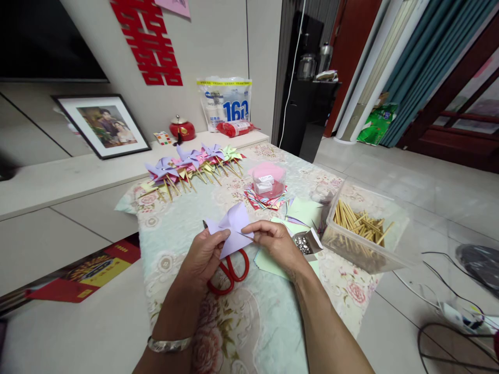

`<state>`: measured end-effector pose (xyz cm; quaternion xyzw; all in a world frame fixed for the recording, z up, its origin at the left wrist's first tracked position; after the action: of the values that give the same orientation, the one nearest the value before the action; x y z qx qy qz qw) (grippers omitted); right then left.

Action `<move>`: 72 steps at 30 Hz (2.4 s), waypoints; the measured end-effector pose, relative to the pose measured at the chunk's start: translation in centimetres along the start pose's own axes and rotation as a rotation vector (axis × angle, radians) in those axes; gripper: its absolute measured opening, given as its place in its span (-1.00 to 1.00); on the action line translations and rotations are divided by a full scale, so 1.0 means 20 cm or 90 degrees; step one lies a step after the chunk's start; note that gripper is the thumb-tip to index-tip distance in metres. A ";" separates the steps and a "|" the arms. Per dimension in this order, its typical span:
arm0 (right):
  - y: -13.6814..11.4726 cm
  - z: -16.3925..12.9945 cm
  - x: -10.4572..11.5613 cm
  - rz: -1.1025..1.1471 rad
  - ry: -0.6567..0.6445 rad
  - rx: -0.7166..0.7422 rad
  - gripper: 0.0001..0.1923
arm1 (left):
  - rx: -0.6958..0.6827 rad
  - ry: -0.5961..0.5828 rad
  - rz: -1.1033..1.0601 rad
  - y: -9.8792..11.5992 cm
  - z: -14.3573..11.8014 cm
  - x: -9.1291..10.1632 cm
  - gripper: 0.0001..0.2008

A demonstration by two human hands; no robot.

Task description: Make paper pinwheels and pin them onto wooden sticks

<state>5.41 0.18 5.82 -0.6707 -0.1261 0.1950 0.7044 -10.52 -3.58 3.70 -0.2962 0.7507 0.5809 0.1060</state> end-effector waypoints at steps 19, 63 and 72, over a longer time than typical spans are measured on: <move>-0.02 -0.01 -0.05 -0.030 -0.107 0.056 -0.77 | -0.040 -0.003 0.100 -0.04 0.04 0.04 -0.63; -0.05 0.00 -0.02 -0.135 -0.076 0.089 -0.83 | -0.007 -0.021 0.114 -0.06 0.03 0.02 -0.64; -0.04 -0.02 -0.04 -0.085 -0.130 0.070 -0.81 | 0.004 -0.038 0.095 -0.07 0.04 0.02 -0.62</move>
<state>4.91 -0.63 6.61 -0.5979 -0.2306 0.2211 0.7351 -10.20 -3.19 2.24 -0.2216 0.7691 0.5932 0.0862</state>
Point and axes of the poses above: each hand's wrist, its own z-axis towards the middle knuckle, its own x-axis out of the back of the hand, y = z × x, the point moved 6 cm from there along z, towards the middle knuckle, and after that the axes turned 2 degrees about x, right-handed, at the moved point
